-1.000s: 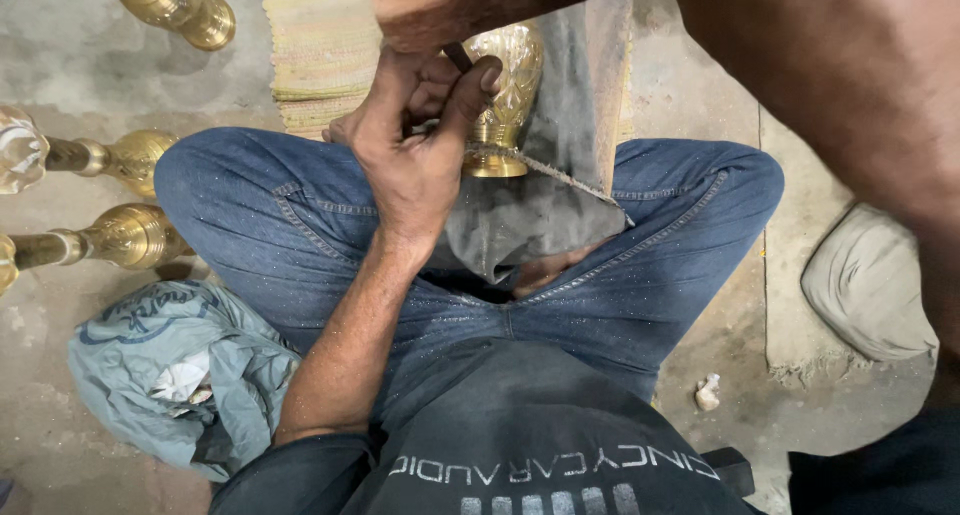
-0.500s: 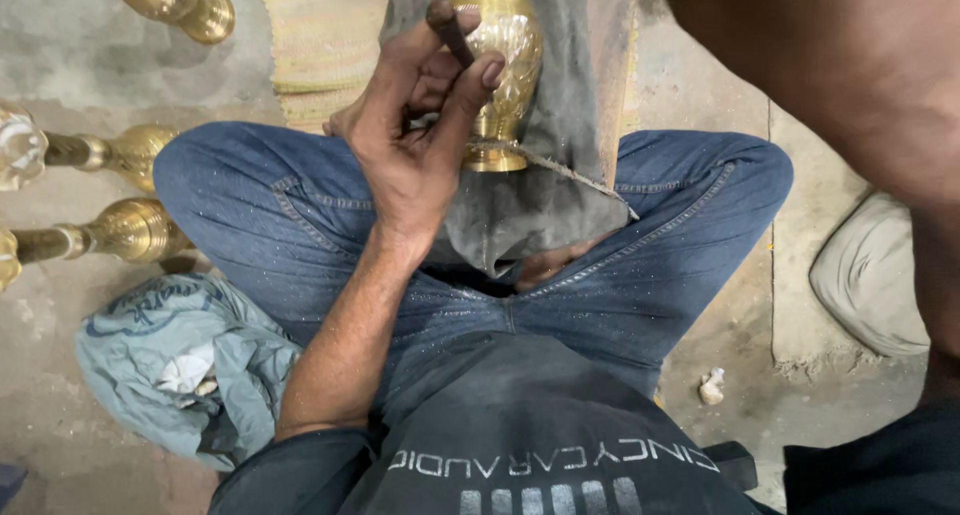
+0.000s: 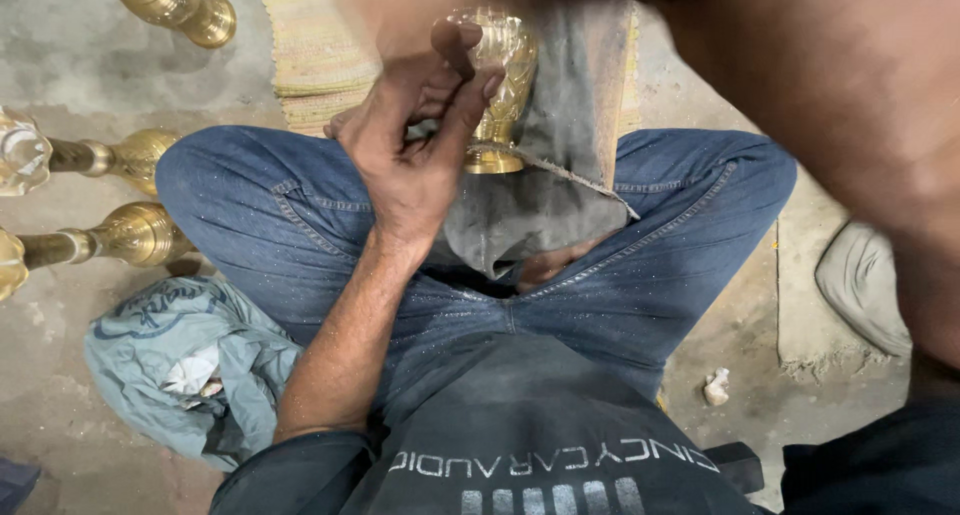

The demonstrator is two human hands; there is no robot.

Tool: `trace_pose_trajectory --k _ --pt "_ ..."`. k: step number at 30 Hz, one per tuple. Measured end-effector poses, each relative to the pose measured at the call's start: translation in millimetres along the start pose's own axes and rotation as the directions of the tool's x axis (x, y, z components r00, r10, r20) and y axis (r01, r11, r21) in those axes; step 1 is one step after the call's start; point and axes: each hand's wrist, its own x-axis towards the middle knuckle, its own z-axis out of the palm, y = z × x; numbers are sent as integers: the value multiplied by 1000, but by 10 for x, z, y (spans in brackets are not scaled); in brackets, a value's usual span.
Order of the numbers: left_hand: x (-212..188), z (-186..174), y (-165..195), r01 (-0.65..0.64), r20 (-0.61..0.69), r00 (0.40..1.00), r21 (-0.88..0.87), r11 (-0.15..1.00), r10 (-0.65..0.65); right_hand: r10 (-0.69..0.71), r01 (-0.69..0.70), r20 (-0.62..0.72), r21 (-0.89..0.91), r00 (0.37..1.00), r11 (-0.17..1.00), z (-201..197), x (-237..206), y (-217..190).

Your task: The person sits cross-legged on the floor with a brass vase held against a cloth-covered support, and engraves decorative patterns into its surface. They hold a chisel against the vase and strike it with a wooden mallet, rotating the vase to work on different areas of the pattern.

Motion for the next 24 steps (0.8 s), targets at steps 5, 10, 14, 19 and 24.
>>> trace_pose_trajectory --k 5,10,14,19,24 --pt "-20 -3 46 81 21 997 -75 994 -80 165 -167 200 -9 966 986 -26 -6 -32" --pt "-14 -1 37 39 19 999 -67 997 -38 307 -302 317 -67 897 951 -20 -31 -35" --pt "-35 -16 17 2 19 1000 -21 1000 -1 352 -349 344 -74 870 934 -1 -60 -38" --pt "-61 -24 2 23 16 1000 -32 999 -22 86 -6 159 -446 984 895 218 -162 25" --pt "-70 -26 7 -18 41 999 -11 1000 19 315 -307 271 -70 910 949 113 -213 20"
